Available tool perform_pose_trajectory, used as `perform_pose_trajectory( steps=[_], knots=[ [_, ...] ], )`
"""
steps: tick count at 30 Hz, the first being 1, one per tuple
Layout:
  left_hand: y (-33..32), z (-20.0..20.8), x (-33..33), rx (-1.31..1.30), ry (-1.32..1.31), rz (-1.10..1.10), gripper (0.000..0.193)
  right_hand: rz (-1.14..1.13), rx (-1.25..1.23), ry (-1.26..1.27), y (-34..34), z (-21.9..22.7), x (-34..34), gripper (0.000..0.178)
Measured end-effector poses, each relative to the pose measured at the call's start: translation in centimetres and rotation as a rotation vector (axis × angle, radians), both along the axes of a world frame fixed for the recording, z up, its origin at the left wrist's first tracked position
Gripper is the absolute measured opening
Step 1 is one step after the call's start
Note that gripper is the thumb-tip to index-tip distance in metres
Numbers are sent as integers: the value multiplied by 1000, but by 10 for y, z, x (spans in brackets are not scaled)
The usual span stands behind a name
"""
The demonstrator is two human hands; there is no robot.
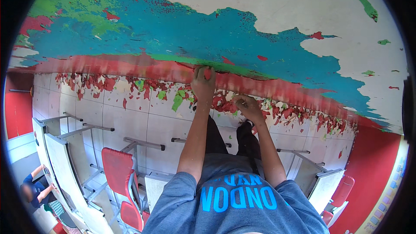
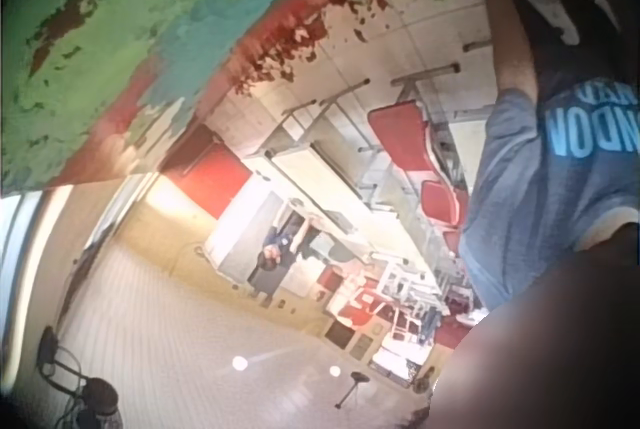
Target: Scraping layers of old paint off a wall or ceiling using a manual scraper.
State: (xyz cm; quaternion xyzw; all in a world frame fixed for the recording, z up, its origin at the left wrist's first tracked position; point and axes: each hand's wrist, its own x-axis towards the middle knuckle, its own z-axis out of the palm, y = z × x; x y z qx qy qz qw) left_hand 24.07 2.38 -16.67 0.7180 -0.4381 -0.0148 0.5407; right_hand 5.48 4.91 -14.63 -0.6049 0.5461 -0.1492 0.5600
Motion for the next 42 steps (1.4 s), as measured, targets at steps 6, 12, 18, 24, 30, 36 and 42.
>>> perform_pose_trajectory(
  steps=[6, 12, 18, 24, 30, 36, 42],
  knots=[
    [0, 3, 2, 29, 2, -52, 8, 5, 37, 63, 4, -1, -1, 28],
    [-2, -6, -2, -16, 104, -43, 6, 54, -80, 46, 6, -4, -3, 21],
    [17, -40, -12, -78, 683, 47, 4, 27, -17, 11, 8, -6, -1, 22],
    [20, -37, -18, -99, 1188, -20, 16, 2, 223, 8, -3, -4, 21, 25],
    [5, -25, 7, 132, 1012, -98, 22, -42, 233, -112, -22, -11, 56, 23],
    [7, -45, 9, 81, 997, -180, 19, -30, 272, -108, -26, -20, 70, 24],
    [29, -55, 1, -4, 1074, -199, 18, -145, 340, -191, -26, -30, 74, 25]
  ],
)
